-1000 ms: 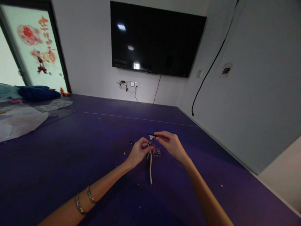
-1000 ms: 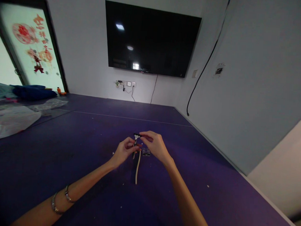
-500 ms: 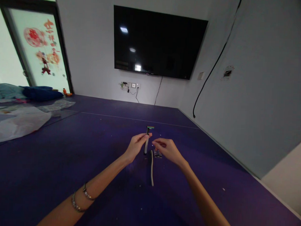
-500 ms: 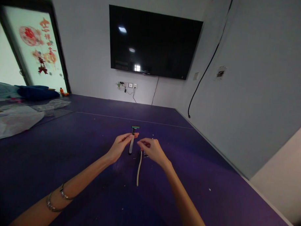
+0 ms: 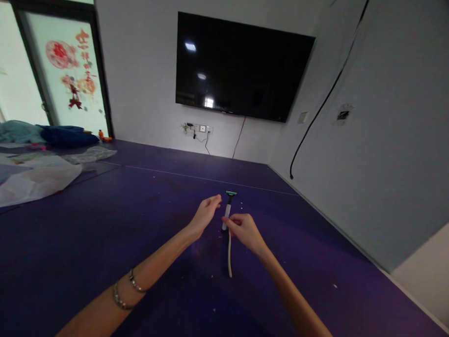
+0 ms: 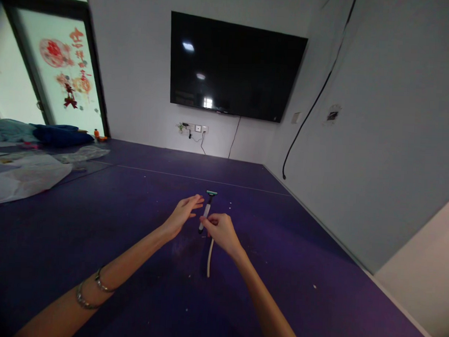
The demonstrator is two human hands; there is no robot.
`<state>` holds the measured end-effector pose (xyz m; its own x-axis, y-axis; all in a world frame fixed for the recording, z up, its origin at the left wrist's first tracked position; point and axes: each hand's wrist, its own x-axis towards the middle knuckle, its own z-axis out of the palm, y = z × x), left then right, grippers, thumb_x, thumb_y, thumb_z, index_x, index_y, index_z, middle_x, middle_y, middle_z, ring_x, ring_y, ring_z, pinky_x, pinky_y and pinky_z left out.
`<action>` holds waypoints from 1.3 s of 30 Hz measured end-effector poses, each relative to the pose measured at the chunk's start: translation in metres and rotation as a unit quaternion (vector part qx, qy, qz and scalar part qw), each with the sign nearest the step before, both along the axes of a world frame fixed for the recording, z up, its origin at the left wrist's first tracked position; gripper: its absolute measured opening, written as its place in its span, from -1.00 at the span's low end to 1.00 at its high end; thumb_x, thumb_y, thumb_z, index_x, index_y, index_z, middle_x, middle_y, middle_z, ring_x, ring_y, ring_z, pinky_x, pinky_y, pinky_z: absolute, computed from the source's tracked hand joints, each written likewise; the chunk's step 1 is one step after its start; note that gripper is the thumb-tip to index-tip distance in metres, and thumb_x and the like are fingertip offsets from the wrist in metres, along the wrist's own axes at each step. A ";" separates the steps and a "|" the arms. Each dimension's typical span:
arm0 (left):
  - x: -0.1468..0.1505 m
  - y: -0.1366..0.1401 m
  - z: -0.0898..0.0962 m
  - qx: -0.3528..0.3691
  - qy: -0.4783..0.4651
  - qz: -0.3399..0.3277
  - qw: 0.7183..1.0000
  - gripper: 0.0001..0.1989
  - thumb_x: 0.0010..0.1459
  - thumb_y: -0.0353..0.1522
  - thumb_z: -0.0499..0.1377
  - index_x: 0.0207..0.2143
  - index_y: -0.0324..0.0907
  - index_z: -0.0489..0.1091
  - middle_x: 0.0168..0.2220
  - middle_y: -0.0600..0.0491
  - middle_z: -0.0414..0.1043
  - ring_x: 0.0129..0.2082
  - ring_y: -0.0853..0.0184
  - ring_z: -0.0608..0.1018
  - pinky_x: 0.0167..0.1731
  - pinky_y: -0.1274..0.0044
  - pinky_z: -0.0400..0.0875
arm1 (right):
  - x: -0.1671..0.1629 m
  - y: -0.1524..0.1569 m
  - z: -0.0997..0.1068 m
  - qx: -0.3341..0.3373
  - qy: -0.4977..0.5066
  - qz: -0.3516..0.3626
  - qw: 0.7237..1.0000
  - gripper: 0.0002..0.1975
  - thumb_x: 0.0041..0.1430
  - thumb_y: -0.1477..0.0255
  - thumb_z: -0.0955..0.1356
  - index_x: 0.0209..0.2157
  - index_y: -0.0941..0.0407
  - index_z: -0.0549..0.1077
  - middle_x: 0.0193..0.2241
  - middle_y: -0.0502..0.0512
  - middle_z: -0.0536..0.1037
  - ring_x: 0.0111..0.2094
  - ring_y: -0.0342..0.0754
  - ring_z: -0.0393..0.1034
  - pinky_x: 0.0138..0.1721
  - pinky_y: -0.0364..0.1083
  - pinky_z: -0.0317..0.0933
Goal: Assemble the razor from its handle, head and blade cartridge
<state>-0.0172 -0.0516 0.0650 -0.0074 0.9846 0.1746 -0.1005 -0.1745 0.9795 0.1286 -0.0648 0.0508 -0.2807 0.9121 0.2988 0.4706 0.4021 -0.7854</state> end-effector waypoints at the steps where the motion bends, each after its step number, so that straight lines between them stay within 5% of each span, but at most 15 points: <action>1: -0.005 0.002 0.002 -0.025 -0.009 0.029 0.999 -0.59 0.07 -0.10 0.07 -0.20 -0.24 0.40 -0.04 -0.18 0.38 -0.05 0.12 0.42 -0.21 0.39 0.32 | 0.001 0.001 -0.002 -0.013 -0.024 -0.018 0.999 -0.62 0.07 0.24 0.26 -0.68 0.18 0.38 -0.78 -0.04 0.31 -0.71 -0.23 0.16 -0.65 -0.23 -0.01; 7: -0.034 0.015 0.018 -0.037 -0.060 0.060 0.996 -0.60 0.09 -0.15 0.00 -0.19 -0.25 0.38 0.00 -0.20 0.35 -0.04 0.12 0.42 -0.16 0.31 0.28 | -0.003 0.007 -0.030 -0.098 -0.159 -0.064 0.980 -0.62 -0.03 0.37 0.28 -0.84 0.15 0.29 -0.86 -0.04 0.24 -0.73 -0.22 0.16 -0.64 -0.23 0.02; 15: -0.042 0.020 0.021 -0.051 -0.083 0.040 0.994 -0.60 0.09 -0.17 -0.03 -0.20 -0.26 0.39 -0.04 -0.19 0.38 -0.08 0.12 0.44 -0.18 0.31 0.29 | -0.014 0.017 -0.064 -0.045 -0.254 -0.083 0.963 -0.79 -0.05 0.43 0.28 -0.67 0.19 0.42 -0.70 0.07 0.42 -0.61 -0.14 0.31 -0.61 -0.22 0.03; 25: -0.045 0.026 0.014 -0.052 -0.077 0.010 0.996 -0.59 0.09 -0.17 -0.04 -0.21 -0.27 0.40 -0.05 -0.19 0.38 -0.12 0.16 0.46 -0.24 0.38 0.32 | -0.016 0.014 -0.069 -0.079 -0.312 -0.073 0.944 -0.82 -0.06 0.38 0.32 -0.53 0.20 0.48 -0.61 0.14 0.50 -0.53 -0.08 0.41 -0.56 -0.22 0.11; 32: -0.047 0.031 0.007 -0.048 -0.067 -0.002 0.997 -0.66 0.01 -0.22 0.05 -0.28 -0.26 0.43 -0.11 -0.17 0.43 -0.18 0.18 0.49 -0.28 0.42 0.34 | 0.005 0.018 -0.055 -0.026 -0.331 -0.129 0.934 -0.70 0.05 0.26 0.26 -0.51 0.17 0.49 -0.52 0.19 0.53 -0.45 0.01 0.45 -0.50 -0.16 0.13; 36: -0.054 0.046 -0.010 -0.033 0.003 0.004 0.999 -0.73 -0.09 -0.28 0.14 -0.32 -0.23 0.45 -0.20 -0.12 0.48 -0.22 0.21 0.51 -0.31 0.45 0.35 | 0.040 0.026 -0.052 -0.007 -0.327 -0.205 0.922 -0.65 0.14 0.23 0.19 -0.44 0.12 0.50 -0.44 0.17 0.54 -0.37 0.03 0.45 -0.44 -0.14 0.15; 39: -0.063 0.064 -0.032 -0.003 0.155 0.040 0.987 -0.82 -0.11 -0.34 0.14 -0.41 -0.18 0.47 -0.32 -0.06 0.51 -0.30 0.23 0.51 -0.30 0.45 0.34 | 0.066 0.034 -0.063 0.031 -0.320 -0.234 0.918 -0.67 0.17 0.31 0.16 -0.32 0.12 0.50 -0.35 0.17 0.53 -0.30 0.00 0.43 -0.34 -0.13 0.18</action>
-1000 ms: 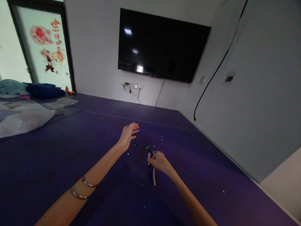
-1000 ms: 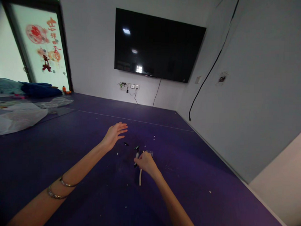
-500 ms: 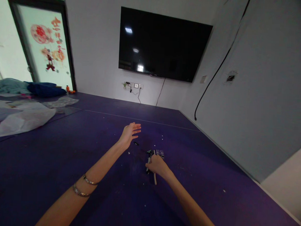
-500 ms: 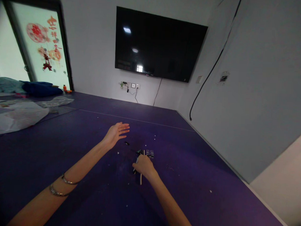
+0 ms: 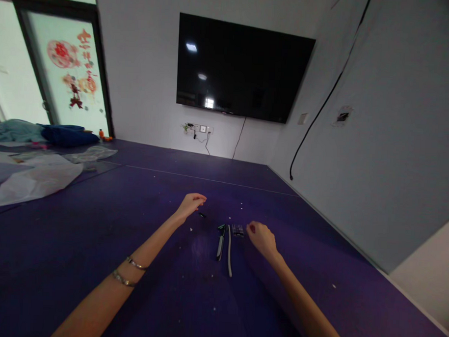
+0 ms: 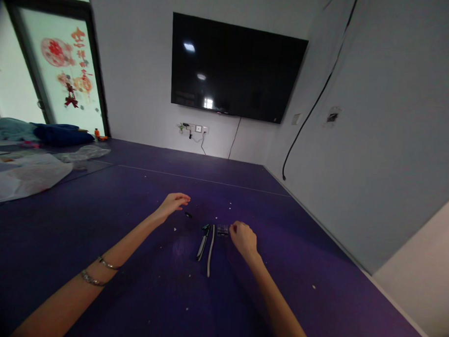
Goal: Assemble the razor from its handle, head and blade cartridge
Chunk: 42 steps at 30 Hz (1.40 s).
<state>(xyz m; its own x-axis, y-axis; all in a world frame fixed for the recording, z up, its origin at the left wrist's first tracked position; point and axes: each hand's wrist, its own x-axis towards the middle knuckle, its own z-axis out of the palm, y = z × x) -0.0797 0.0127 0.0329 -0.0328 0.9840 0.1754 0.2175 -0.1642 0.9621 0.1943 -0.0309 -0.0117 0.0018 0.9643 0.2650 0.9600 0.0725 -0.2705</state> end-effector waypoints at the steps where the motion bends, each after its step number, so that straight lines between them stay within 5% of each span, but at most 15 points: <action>1: -0.003 0.006 -0.008 0.029 0.060 0.017 0.998 -0.87 -0.13 -0.36 0.15 -0.48 -0.17 0.47 -0.38 -0.03 0.51 -0.32 0.23 0.51 -0.27 0.46 0.33 | 0.007 0.002 -0.006 0.015 -0.004 0.008 1.000 -0.68 0.18 0.34 0.16 -0.28 0.13 0.50 -0.30 0.19 0.52 -0.25 -0.01 0.41 -0.28 -0.13 0.18; 6: -0.015 0.021 -0.045 0.037 0.113 0.038 0.992 -0.99 -0.23 -0.39 0.21 -0.62 -0.13 0.43 -0.52 0.02 0.46 -0.37 0.21 0.49 -0.22 0.43 0.29 | 0.028 0.009 -0.037 0.031 -0.037 0.020 0.999 -0.60 0.16 0.32 0.20 -0.04 0.20 0.41 -0.02 0.28 0.38 0.00 0.07 0.24 -0.03 -0.06 0.09; 13: -0.022 0.025 -0.073 0.052 0.163 0.036 0.985 -0.94 -0.24 -0.36 0.25 -0.58 -0.14 0.45 -0.46 -0.01 0.44 -0.27 0.16 0.44 -0.15 0.41 0.24 | 0.031 0.009 -0.044 0.032 -0.037 0.022 0.999 -0.59 0.18 0.32 0.16 -0.03 0.17 0.41 0.00 0.25 0.37 0.02 0.08 0.21 -0.02 -0.02 0.08; 23: -0.040 0.041 -0.062 0.089 0.250 -0.115 0.957 -0.81 -0.14 -0.43 0.19 -0.39 -0.09 0.51 -0.37 0.00 0.42 -0.34 0.25 0.42 -0.23 0.49 0.23 | 0.031 0.009 -0.044 0.045 -0.045 0.020 0.998 -0.60 0.18 0.32 0.16 -0.05 0.16 0.42 -0.03 0.22 0.39 -0.02 0.09 0.23 -0.04 -0.02 0.09; 29: -0.043 0.048 -0.063 0.117 0.293 -0.137 0.939 -0.82 -0.05 -0.36 0.18 -0.34 -0.10 0.51 -0.37 0.00 0.39 -0.38 0.30 0.40 -0.28 0.53 0.24 | 0.031 0.008 -0.044 0.049 -0.046 0.020 0.998 -0.60 0.18 0.32 0.16 -0.05 0.17 0.42 -0.04 0.24 0.39 -0.03 0.09 0.23 -0.05 -0.03 0.09; 36: -0.042 0.053 -0.067 0.165 0.462 -0.154 0.858 -0.76 0.13 -0.36 0.05 -0.19 -0.13 0.45 -0.28 0.00 0.35 -0.29 0.33 0.41 -0.25 0.53 0.26 | 0.032 0.009 -0.046 0.049 -0.042 0.025 0.998 -0.60 0.18 0.32 0.16 -0.06 0.17 0.42 -0.05 0.25 0.40 -0.03 0.09 0.24 -0.07 -0.02 0.09; 42: -0.043 0.054 -0.070 0.174 0.470 -0.137 0.854 -0.79 0.15 -0.35 0.05 -0.26 -0.13 0.47 -0.29 0.01 0.37 -0.30 0.35 0.42 -0.31 0.56 0.26 | 0.033 0.010 -0.047 0.059 -0.043 0.026 0.997 -0.61 0.18 0.32 0.16 -0.06 0.17 0.42 -0.05 0.25 0.40 -0.04 0.10 0.25 -0.08 -0.01 0.10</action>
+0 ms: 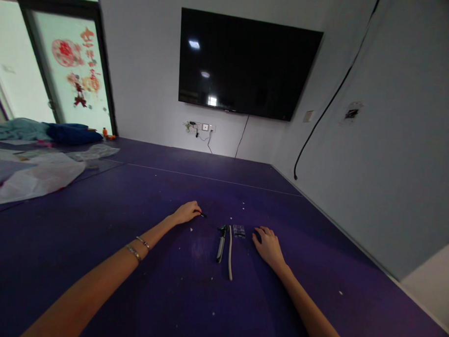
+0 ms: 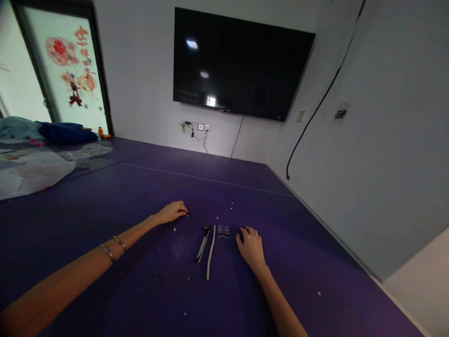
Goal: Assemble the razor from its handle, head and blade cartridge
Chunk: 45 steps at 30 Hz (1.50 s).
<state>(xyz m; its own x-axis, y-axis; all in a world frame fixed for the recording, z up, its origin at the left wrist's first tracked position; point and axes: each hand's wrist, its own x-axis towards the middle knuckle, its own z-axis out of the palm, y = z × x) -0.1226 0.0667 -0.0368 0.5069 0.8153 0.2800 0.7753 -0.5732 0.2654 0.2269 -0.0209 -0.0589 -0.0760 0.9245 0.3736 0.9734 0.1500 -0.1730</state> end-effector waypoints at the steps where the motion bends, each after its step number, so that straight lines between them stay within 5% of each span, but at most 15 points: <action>1: 0.000 0.000 -0.001 0.005 -0.003 0.000 1.000 -0.79 0.15 -0.35 0.05 -0.27 -0.14 0.47 -0.29 0.01 0.37 -0.31 0.35 0.42 -0.32 0.56 0.26 | 0.000 0.000 0.000 0.002 0.000 0.001 1.000 -0.61 0.18 0.32 0.16 -0.06 0.17 0.42 -0.05 0.25 0.40 -0.04 0.10 0.25 -0.08 -0.01 0.10; 12: 0.007 -0.008 -0.001 0.061 -0.043 -0.004 0.997 -0.85 0.11 -0.39 0.07 -0.35 -0.20 0.44 -0.34 0.02 0.38 -0.30 0.35 0.42 -0.26 0.53 0.29 | 0.001 0.001 -0.001 0.008 0.008 0.001 1.000 -0.62 0.18 0.32 0.17 -0.07 0.17 0.43 -0.07 0.24 0.41 -0.05 0.08 0.25 -0.08 -0.02 0.10; 19: 0.054 -0.033 0.016 0.132 -0.153 -0.070 0.977 -0.89 0.11 -0.41 0.10 -0.33 -0.22 0.41 -0.33 0.02 0.37 -0.28 0.36 0.41 -0.22 0.50 0.30 | 0.001 0.002 -0.002 0.005 0.006 0.001 1.000 -0.62 0.18 0.32 0.17 -0.07 0.16 0.42 -0.06 0.24 0.40 -0.04 0.07 0.25 -0.07 -0.03 0.10; 27: 0.095 -0.070 0.023 0.139 -0.155 -0.137 0.969 -0.87 0.15 -0.39 0.08 -0.29 -0.22 0.39 -0.29 0.00 0.36 -0.22 0.33 0.39 -0.18 0.47 0.31 | 0.000 0.001 0.000 -0.005 0.009 0.001 1.000 -0.63 0.18 0.34 0.17 -0.04 0.14 0.40 -0.04 0.23 0.39 -0.02 0.06 0.24 -0.07 -0.03 0.11; 34: 0.098 -0.076 0.024 0.135 -0.143 -0.151 0.969 -0.87 0.16 -0.39 0.06 -0.30 -0.23 0.38 -0.30 0.00 0.36 -0.21 0.33 0.38 -0.17 0.46 0.30 | -0.012 -0.009 0.023 0.057 0.072 0.035 0.995 -0.67 0.16 0.38 0.18 -0.14 0.13 0.47 -0.06 0.24 0.42 -0.04 0.09 0.28 -0.04 0.07 0.10; 37: 0.102 -0.079 0.025 0.133 -0.135 -0.157 0.969 -0.85 0.18 -0.37 0.05 -0.28 -0.22 0.38 -0.29 -0.01 0.36 -0.21 0.32 0.38 -0.17 0.46 0.30 | -0.022 -0.009 0.037 -0.010 0.264 0.102 0.959 -0.70 0.12 0.34 0.22 -0.28 0.17 0.53 -0.26 0.20 0.54 -0.22 0.01 0.40 -0.20 -0.04 0.25; 40: 0.105 -0.082 0.027 0.128 -0.118 -0.161 0.971 -0.83 0.19 -0.37 0.03 -0.27 -0.22 0.38 -0.28 -0.02 0.35 -0.20 0.31 0.37 -0.18 0.47 0.30 | -0.032 -0.008 0.045 -0.125 0.439 0.130 0.880 -0.66 0.02 0.25 0.30 -0.30 0.21 0.54 -0.42 0.16 0.56 -0.39 -0.04 0.44 -0.45 -0.13 0.31; 42: 0.107 -0.085 0.028 0.127 -0.106 -0.165 0.972 -0.83 0.19 -0.37 0.02 -0.26 -0.22 0.38 -0.28 -0.03 0.35 -0.20 0.31 0.37 -0.18 0.46 0.30 | -0.037 -0.008 0.047 -0.157 0.496 0.130 0.844 -0.65 -0.06 0.24 0.35 -0.33 0.22 0.54 -0.47 0.14 0.56 -0.45 -0.07 0.43 -0.53 -0.17 0.29; 45: 0.107 -0.087 0.029 0.129 -0.096 -0.170 0.972 -0.82 0.19 -0.38 0.01 -0.25 -0.23 0.38 -0.28 -0.03 0.35 -0.21 0.31 0.37 -0.19 0.46 0.30 | -0.040 -0.009 0.051 -0.163 0.512 0.128 0.833 -0.69 -0.15 0.27 0.40 -0.42 0.23 0.55 -0.53 0.11 0.55 -0.52 -0.12 0.40 -0.57 -0.20 0.27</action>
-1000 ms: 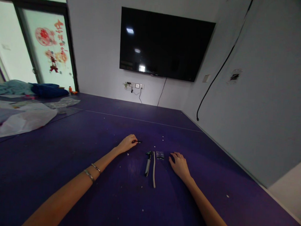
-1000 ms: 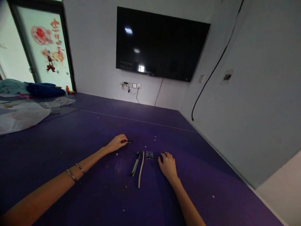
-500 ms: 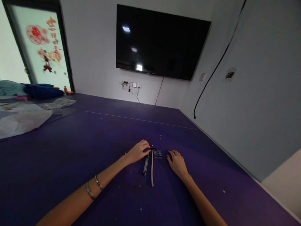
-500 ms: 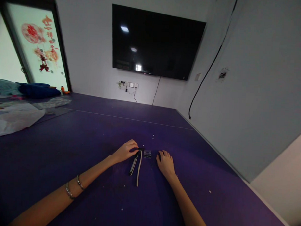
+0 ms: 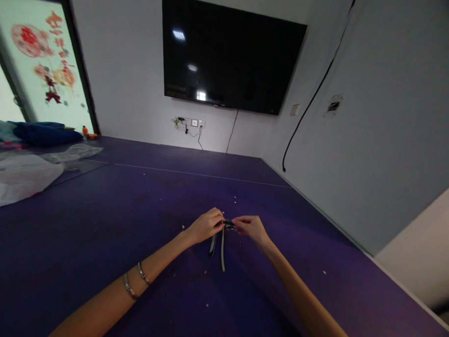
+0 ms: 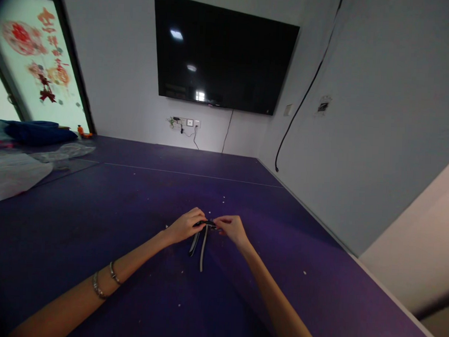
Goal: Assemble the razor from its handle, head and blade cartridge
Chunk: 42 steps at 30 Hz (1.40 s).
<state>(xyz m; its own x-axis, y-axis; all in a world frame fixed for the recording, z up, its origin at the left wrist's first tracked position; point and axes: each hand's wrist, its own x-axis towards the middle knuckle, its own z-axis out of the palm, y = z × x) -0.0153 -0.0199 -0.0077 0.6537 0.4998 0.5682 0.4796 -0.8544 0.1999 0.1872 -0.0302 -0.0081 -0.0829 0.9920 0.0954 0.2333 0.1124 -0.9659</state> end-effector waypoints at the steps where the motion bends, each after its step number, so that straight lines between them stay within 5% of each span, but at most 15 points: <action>1: 0.000 0.000 0.000 0.002 0.002 0.000 1.000 -0.82 0.19 -0.39 0.01 -0.25 -0.23 0.38 -0.28 -0.03 0.35 -0.21 0.32 0.36 -0.19 0.47 0.30 | 0.000 0.000 0.001 -0.003 -0.003 0.002 1.000 -0.70 -0.17 0.28 0.41 -0.43 0.23 0.56 -0.54 0.10 0.55 -0.53 -0.13 0.39 -0.57 -0.20 0.27; 11: -0.004 -0.001 0.006 0.025 0.020 0.026 0.999 -0.79 0.19 -0.34 0.03 -0.17 -0.22 0.36 -0.23 -0.02 0.34 -0.18 0.30 0.35 -0.16 0.46 0.29 | 0.002 0.004 0.006 -0.027 0.037 0.041 0.998 -0.72 -0.25 0.36 0.44 -0.42 0.24 0.55 -0.50 0.10 0.56 -0.51 -0.15 0.40 -0.46 -0.16 0.31; 23: 0.034 0.019 0.002 -0.036 0.119 0.110 0.986 -0.63 -0.09 -0.15 0.25 -0.29 -0.22 0.39 -0.27 -0.08 0.44 -0.17 0.12 0.36 -0.21 0.37 0.24 | 0.024 0.043 -0.024 0.068 -0.163 -0.056 0.983 -0.83 -0.12 0.47 0.34 -0.43 0.22 0.54 -0.52 0.13 0.57 -0.53 -0.09 0.42 -0.53 -0.17 0.25; 29: 0.042 0.021 -0.007 -0.041 0.150 0.127 0.980 -0.69 -0.05 -0.20 0.21 -0.29 -0.22 0.39 -0.27 -0.10 0.45 -0.16 0.09 0.39 -0.20 0.36 0.20 | 0.019 0.042 -0.025 0.095 -0.196 -0.056 0.974 -0.86 -0.16 0.50 0.35 -0.47 0.17 0.54 -0.51 0.08 0.57 -0.43 -0.06 0.45 -0.36 -0.15 0.27; 42: 0.042 0.027 -0.012 -0.059 0.164 0.128 0.976 -0.75 -0.03 -0.29 0.18 -0.28 -0.21 0.38 -0.25 -0.11 0.45 -0.15 0.10 0.40 -0.18 0.34 0.19 | 0.013 0.040 -0.027 0.122 -0.240 -0.045 0.962 -0.83 -0.10 0.54 0.30 -0.47 0.16 0.54 -0.52 0.09 0.57 -0.45 -0.07 0.45 -0.37 -0.16 0.27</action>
